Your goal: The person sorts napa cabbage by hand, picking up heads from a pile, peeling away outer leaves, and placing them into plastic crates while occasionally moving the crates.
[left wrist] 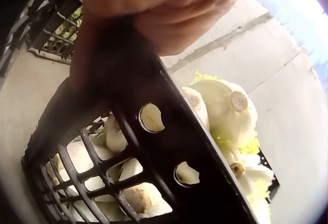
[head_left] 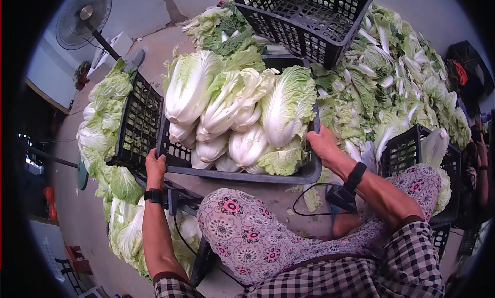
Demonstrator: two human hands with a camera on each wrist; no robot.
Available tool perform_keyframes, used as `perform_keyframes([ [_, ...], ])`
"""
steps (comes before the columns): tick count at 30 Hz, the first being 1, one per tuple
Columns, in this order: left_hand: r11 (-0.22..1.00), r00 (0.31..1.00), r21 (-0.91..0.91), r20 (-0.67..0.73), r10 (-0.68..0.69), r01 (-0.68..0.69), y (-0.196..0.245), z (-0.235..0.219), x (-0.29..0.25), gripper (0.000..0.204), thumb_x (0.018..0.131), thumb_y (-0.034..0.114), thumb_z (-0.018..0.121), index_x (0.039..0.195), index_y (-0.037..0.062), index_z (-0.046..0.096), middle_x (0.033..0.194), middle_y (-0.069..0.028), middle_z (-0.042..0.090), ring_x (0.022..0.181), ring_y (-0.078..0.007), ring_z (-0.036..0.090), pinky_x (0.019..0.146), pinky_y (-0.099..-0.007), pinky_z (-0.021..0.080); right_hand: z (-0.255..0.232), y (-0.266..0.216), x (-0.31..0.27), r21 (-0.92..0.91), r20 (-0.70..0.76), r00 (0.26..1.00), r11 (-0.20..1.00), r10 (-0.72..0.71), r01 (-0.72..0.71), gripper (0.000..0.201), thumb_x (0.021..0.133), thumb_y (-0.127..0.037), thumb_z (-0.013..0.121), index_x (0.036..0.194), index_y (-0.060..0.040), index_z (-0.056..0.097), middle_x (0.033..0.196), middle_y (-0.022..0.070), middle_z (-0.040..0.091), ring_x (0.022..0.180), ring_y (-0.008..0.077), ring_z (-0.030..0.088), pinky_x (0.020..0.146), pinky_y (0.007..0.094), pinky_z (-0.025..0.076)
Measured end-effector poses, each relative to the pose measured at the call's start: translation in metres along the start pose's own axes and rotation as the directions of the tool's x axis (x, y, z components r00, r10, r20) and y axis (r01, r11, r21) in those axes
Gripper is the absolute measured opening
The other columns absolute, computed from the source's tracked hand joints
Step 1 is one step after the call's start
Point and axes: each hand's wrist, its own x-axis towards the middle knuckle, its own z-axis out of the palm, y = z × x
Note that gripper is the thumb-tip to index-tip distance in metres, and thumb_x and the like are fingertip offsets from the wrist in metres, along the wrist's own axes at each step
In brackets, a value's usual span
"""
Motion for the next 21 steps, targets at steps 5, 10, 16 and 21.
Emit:
perform_keyframes([
  [5,0.999,0.990,-0.029,0.134,-0.040,0.045,-0.008,-0.012,0.032,0.025,0.077,0.000,0.058,0.102,-0.0025,0.057,0.085,-0.0108,0.064,0.076,-0.0174,0.059,0.072,-0.0297,0.047,0.023,0.034,-0.030,-0.172,-0.076,0.993,0.982,-0.094,0.080,0.037,0.075,-0.015,0.048,0.107,0.0045,0.047,0.086,0.0189,0.055,0.078,0.0271,0.054,0.074,0.0353,0.044],
  [10,0.971,0.995,0.229,0.083,0.047,-0.065,-0.003,-0.017,0.026,0.019,0.076,0.003,0.060,0.094,-0.0010,0.057,0.080,-0.0064,0.062,0.074,-0.0131,0.056,0.069,-0.0295,0.046,0.017,0.038,-0.023,-0.249,-0.036,0.986,0.957,-0.162,0.148,0.043,0.077,-0.018,0.050,0.112,0.0056,0.045,0.097,0.0186,0.056,0.088,0.0258,0.054,0.082,0.0345,0.042],
  [16,0.994,0.986,0.033,0.137,0.098,-0.103,-0.004,-0.019,0.016,0.018,0.075,-0.002,0.056,0.093,-0.0008,0.056,0.080,-0.0050,0.061,0.072,-0.0126,0.055,0.070,-0.0273,0.045,0.007,0.035,-0.030,-0.263,-0.003,0.982,0.947,-0.190,0.183,0.045,0.077,-0.023,0.049,0.107,0.0102,0.044,0.098,0.0285,0.055,0.092,0.0378,0.056,0.083,0.0418,0.043],
  [21,0.995,0.992,-0.102,0.124,0.004,0.009,-0.012,-0.014,0.012,0.019,0.077,-0.003,0.054,0.096,0.0006,0.057,0.082,-0.0032,0.062,0.072,-0.0108,0.055,0.070,-0.0263,0.045,-0.022,0.026,-0.021,-0.335,0.274,0.946,0.905,-0.173,0.263,0.074,0.082,-0.041,0.058,0.128,0.0107,0.032,0.126,0.0279,0.044,0.119,0.0306,0.042,0.102,0.0346,0.031],
])
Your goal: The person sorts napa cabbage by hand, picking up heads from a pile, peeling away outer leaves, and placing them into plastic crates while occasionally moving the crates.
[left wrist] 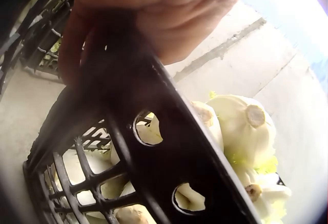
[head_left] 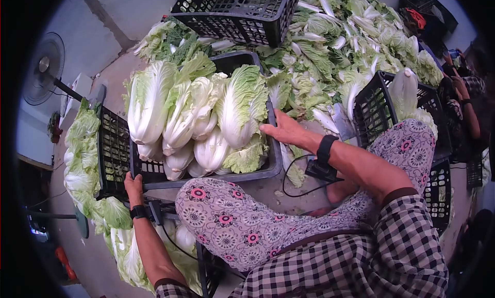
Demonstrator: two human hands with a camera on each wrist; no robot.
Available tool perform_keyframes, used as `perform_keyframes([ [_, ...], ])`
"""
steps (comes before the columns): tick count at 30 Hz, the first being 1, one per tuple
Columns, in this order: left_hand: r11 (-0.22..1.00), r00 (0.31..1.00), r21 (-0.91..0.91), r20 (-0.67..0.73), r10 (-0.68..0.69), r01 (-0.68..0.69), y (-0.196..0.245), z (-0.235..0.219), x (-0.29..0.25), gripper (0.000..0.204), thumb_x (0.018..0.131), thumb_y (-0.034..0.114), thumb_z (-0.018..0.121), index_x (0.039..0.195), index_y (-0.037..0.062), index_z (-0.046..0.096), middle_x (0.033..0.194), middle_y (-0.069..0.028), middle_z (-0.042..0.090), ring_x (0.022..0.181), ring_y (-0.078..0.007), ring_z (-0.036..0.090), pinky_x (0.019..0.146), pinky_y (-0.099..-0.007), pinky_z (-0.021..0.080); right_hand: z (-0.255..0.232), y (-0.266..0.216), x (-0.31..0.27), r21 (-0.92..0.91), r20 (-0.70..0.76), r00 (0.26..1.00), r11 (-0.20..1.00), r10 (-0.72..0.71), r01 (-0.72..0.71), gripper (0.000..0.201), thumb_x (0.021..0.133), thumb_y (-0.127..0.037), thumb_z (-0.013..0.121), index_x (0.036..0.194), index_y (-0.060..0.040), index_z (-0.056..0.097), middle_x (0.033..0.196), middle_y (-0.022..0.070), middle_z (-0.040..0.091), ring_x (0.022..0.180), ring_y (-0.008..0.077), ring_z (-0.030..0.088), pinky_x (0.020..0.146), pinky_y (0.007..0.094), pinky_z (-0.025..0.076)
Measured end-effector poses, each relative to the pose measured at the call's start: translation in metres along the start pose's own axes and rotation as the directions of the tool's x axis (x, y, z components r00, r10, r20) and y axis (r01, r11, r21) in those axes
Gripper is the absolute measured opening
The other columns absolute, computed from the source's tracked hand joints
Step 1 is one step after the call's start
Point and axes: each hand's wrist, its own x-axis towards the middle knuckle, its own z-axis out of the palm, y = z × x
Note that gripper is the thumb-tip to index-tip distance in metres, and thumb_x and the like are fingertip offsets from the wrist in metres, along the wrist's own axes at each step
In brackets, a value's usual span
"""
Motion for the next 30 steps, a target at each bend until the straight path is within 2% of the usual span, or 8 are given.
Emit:
perform_keyframes([
  [2,0.994,1.000,-0.108,0.000,-0.022,0.022,-0.013,0.000,0.008,0.016,0.078,0.000,0.056,0.094,0.0015,0.058,0.079,-0.0016,0.060,0.068,-0.0102,0.053,0.065,-0.0264,0.045,-0.033,-0.009,0.002,-0.157,-0.083,0.993,0.983,0.082,-0.095,0.084,0.081,-0.048,0.059,0.131,0.0128,0.029,0.128,0.0288,0.042,0.120,0.0325,0.043,0.100,0.0363,0.035],
  [5,0.996,1.000,-0.086,0.004,-0.004,0.005,-0.011,-0.001,0.011,0.010,0.079,0.004,0.056,0.088,0.0027,0.058,0.075,0.0002,0.058,0.063,-0.0086,0.049,0.059,-0.0250,0.041,-0.116,-0.047,-0.004,-0.137,-0.010,0.997,0.987,0.081,-0.082,0.054,0.087,-0.041,0.055,0.117,0.0029,0.052,0.111,0.0139,0.056,0.101,0.0212,0.051,0.081,0.0329,0.044],
  [12,0.998,0.999,-0.065,0.036,0.021,-0.019,-0.040,-0.008,0.038,0.009,0.079,0.007,0.059,0.088,0.0040,0.059,0.074,-0.0010,0.059,0.061,-0.0098,0.050,0.059,-0.0263,0.043,-0.257,-0.148,-0.069,-0.355,-0.272,0.962,0.927,0.020,-0.120,0.064,0.089,-0.051,0.047,0.130,-0.0023,0.040,0.119,0.0157,0.053,0.110,0.0263,0.050,0.093,0.0408,0.042],
  [18,0.966,0.994,-0.240,0.080,-0.080,0.097,-0.024,-0.004,0.025,0.009,0.080,0.010,0.057,0.089,0.0055,0.058,0.076,0.0016,0.058,0.065,-0.0084,0.050,0.060,-0.0243,0.041,-0.386,-0.204,-0.135,-0.274,-0.404,0.904,0.962,-0.138,0.025,0.063,0.078,-0.032,0.071,0.124,0.0006,0.043,0.112,0.0086,0.056,0.100,0.0215,0.055,0.087,0.0308,0.045],
  [21,0.997,0.998,-0.082,0.064,0.019,-0.014,-0.071,-0.013,0.063,0.017,0.079,0.009,0.058,0.094,0.0019,0.058,0.080,-0.0017,0.061,0.066,-0.0104,0.052,0.061,-0.0251,0.044,-0.388,-0.231,-0.197,-0.417,-0.488,0.846,0.909,-0.215,-0.009,0.055,0.093,-0.027,0.047,0.135,0.0032,0.027,0.132,0.0295,0.036,0.122,0.0392,0.039,0.100,0.0500,0.037],
  [26,0.988,0.996,-0.154,0.088,0.002,0.011,-0.078,-0.015,0.067,0.010,0.082,0.009,0.056,0.092,0.0082,0.057,0.076,0.0021,0.058,0.063,-0.0089,0.052,0.057,-0.0257,0.043,-0.414,-0.237,-0.325,-0.308,-0.614,0.781,0.945,-0.111,-0.107,0.054,0.093,-0.026,0.045,0.133,0.0069,0.027,0.130,0.0290,0.038,0.119,0.0385,0.042,0.100,0.0475,0.038],
  [28,0.980,0.987,-0.184,0.155,-0.050,0.078,-0.082,-0.019,0.074,0.010,0.082,0.010,0.057,0.092,0.0078,0.057,0.077,0.0019,0.058,0.064,-0.0094,0.053,0.058,-0.0262,0.043,-0.464,-0.238,-0.417,-0.154,-0.751,0.659,0.961,0.037,-0.230,0.055,0.094,-0.027,0.045,0.133,0.0063,0.027,0.131,0.0285,0.038,0.120,0.0387,0.042,0.100,0.0479,0.037],
  [30,0.963,0.977,-0.234,0.193,-0.087,0.132,-0.072,-0.019,0.068,0.015,0.082,0.013,0.057,0.096,0.0062,0.056,0.079,0.0002,0.058,0.065,-0.0113,0.053,0.060,-0.0271,0.044,-0.523,-0.252,-0.525,0.207,-0.868,0.413,0.957,0.276,-0.205,0.056,0.094,-0.029,0.044,0.134,0.0058,0.027,0.131,0.0280,0.038,0.121,0.0388,0.041,0.100,0.0483,0.037],
])
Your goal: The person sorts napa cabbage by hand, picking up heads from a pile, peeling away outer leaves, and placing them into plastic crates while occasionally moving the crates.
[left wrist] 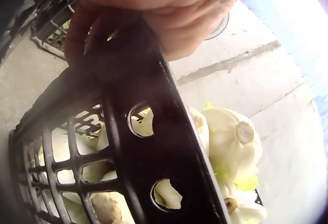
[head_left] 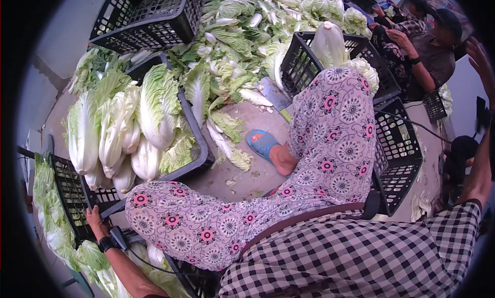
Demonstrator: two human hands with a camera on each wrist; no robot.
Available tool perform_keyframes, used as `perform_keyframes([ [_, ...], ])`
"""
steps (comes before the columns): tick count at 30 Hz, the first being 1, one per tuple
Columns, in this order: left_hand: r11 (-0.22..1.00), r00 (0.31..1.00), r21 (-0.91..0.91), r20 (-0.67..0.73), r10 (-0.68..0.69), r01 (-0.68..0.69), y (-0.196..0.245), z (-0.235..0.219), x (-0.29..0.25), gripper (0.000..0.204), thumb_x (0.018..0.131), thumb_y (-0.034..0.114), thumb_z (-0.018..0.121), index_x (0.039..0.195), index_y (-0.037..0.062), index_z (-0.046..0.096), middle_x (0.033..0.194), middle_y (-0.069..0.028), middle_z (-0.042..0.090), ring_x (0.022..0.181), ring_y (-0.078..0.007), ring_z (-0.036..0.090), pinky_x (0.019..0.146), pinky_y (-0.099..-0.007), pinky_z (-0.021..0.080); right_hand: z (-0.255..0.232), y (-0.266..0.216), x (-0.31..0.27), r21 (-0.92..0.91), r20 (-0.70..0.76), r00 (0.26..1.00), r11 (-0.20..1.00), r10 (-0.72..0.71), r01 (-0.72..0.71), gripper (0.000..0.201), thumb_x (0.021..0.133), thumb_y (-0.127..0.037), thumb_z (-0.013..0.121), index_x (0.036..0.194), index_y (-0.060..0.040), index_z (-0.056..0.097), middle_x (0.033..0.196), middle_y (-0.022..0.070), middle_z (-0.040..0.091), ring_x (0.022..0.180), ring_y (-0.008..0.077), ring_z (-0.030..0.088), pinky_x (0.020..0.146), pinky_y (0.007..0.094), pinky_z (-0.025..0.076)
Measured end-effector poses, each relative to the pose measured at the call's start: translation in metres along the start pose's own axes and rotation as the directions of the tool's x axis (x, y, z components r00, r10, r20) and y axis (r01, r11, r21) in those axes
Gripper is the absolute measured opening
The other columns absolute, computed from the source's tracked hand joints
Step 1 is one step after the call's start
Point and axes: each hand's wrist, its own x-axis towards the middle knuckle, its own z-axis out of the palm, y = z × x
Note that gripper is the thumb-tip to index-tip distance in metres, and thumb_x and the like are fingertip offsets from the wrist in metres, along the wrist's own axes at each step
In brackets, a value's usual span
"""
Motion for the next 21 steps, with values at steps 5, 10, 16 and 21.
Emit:
perform_keyframes([
  [5,0.997,0.998,0.066,-0.031,0.052,-0.050,0.017,0.008,-0.006,0.029,0.080,0.015,0.060,0.105,0.0003,0.054,0.084,-0.0035,0.057,0.066,-0.0123,0.052,0.060,-0.0271,0.043,-0.187,0.037,-0.078,0.186,-0.533,0.826,0.978,0.184,-0.097,0.056,0.092,-0.032,0.047,0.133,0.0023,0.031,0.130,0.0239,0.040,0.119,0.0340,0.042,0.098,0.0453,0.037],
  [10,0.993,0.999,0.120,-0.044,-0.006,0.011,0.016,0.002,-0.008,0.035,0.081,0.015,0.059,0.112,0.0015,0.050,0.090,-0.0062,0.057,0.071,-0.0164,0.054,0.063,-0.0308,0.045,-0.005,0.157,-0.137,-0.352,-0.274,0.956,0.936,-0.104,0.001,0.052,0.090,-0.044,0.050,0.127,-0.0073,0.046,0.116,0.0090,0.055,0.105,0.0165,0.053,0.090,0.0340,0.042],
  [16,0.949,0.994,0.316,-0.101,0.048,-0.014,-0.012,-0.025,0.029,0.045,0.080,0.025,0.064,0.116,0.0026,0.049,0.090,-0.0071,0.056,0.072,-0.0203,0.052,0.057,-0.0340,0.044,0.252,0.259,-0.136,-0.300,0.624,0.739,0.951,0.253,-0.072,0.050,0.088,-0.036,0.054,0.123,-0.0021,0.048,0.116,0.0083,0.054,0.106,0.0155,0.050,0.087,0.0282,0.042],
  [21,0.954,0.985,0.276,-0.156,-0.077,0.118,0.032,0.003,-0.019,0.061,0.080,0.030,0.064,0.126,-0.0032,0.041,0.107,-0.0139,0.055,0.085,-0.0234,0.053,0.073,-0.0323,0.044,0.332,0.320,-0.158,-0.549,0.606,0.795,0.728,0.008,0.411,0.037,0.079,-0.023,0.063,0.109,-0.0020,0.057,0.107,0.0145,0.060,0.100,0.0304,0.057,0.086,0.0382,0.045],
])
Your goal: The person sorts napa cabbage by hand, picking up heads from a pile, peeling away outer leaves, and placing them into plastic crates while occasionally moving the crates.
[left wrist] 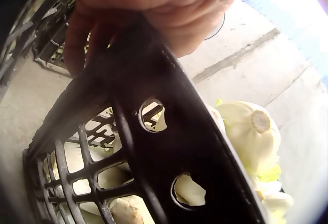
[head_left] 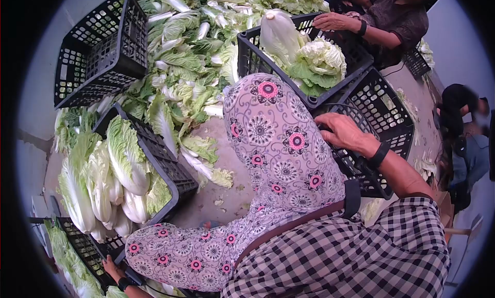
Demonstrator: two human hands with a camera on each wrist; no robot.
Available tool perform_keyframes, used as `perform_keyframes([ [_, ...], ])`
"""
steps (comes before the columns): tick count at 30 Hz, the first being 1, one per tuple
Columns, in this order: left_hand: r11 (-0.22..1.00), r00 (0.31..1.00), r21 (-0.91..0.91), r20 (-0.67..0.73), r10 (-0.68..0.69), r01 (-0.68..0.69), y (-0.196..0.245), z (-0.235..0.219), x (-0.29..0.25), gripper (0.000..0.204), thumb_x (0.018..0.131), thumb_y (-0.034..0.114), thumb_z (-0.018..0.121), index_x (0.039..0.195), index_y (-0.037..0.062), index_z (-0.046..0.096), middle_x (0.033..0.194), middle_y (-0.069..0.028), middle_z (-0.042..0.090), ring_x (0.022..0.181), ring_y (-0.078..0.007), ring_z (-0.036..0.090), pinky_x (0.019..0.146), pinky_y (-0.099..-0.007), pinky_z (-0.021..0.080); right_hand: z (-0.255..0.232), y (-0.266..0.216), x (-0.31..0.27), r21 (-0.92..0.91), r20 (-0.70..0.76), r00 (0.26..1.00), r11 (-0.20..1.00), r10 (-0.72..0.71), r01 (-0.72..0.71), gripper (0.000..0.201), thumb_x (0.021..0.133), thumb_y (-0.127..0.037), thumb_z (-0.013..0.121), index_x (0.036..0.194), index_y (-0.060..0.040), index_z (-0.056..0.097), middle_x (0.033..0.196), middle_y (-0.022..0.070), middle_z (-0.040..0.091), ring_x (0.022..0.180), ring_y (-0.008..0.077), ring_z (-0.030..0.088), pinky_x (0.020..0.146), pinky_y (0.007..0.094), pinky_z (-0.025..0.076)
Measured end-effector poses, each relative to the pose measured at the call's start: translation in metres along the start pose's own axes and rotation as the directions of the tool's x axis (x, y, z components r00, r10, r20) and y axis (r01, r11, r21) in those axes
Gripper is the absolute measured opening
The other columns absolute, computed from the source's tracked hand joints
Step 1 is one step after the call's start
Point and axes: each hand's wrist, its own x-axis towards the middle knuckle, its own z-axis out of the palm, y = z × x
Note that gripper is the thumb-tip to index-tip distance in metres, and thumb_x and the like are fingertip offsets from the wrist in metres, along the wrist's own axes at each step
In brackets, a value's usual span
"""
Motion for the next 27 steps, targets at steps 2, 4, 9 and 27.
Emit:
perform_keyframes([
  [2,0.997,0.999,0.060,-0.011,0.045,-0.044,-0.023,-0.008,0.028,0.065,0.080,0.029,0.065,0.130,-0.0030,0.038,0.110,-0.0151,0.055,0.091,-0.0249,0.053,0.080,-0.0340,0.042,0.002,0.000,-0.003,-0.063,-0.200,0.980,0.998,-0.016,0.003,0.032,0.078,-0.020,0.062,0.105,-0.0020,0.058,0.104,0.0155,0.060,0.100,0.0327,0.056,0.085,0.0395,0.045],
  [4,0.988,0.996,0.142,-0.060,0.074,-0.065,-0.038,-0.012,0.040,0.065,0.081,0.029,0.065,0.131,-0.0028,0.038,0.111,-0.0154,0.055,0.091,-0.0249,0.053,0.081,-0.0342,0.042,-0.011,0.009,-0.004,-0.053,-0.288,0.941,0.978,0.177,-0.200,0.033,0.077,-0.019,0.063,0.104,-0.0010,0.057,0.104,0.0155,0.060,0.100,0.0323,0.056,0.085,0.0399,0.044],
  [9,0.995,0.998,-0.080,0.031,-0.054,0.056,-0.033,-0.011,0.029,0.058,0.083,0.028,0.061,0.130,0.0006,0.040,0.114,-0.0161,0.053,0.093,-0.0288,0.054,0.074,-0.0384,0.047,0.005,0.042,-0.020,-0.291,-0.273,0.960,0.947,0.056,-0.138,0.051,0.076,-0.019,0.064,0.121,-0.0012,0.047,0.126,0.0210,0.044,0.119,0.0370,0.037,0.098,0.0417,0.035],
  [27,0.985,0.995,0.150,-0.036,0.089,-0.083,0.033,0.011,-0.043,0.046,0.086,0.029,0.061,0.109,-0.0096,0.052,0.097,-0.0229,0.059,0.078,-0.0306,0.055,0.069,-0.0419,0.046,0.029,0.094,-0.070,-0.264,-0.339,0.934,0.942,0.111,-0.208,0.053,0.069,0.011,0.047,0.115,-0.0139,0.055,0.145,0.0024,0.028,0.119,0.0269,0.045,0.095,0.0364,0.042],
])
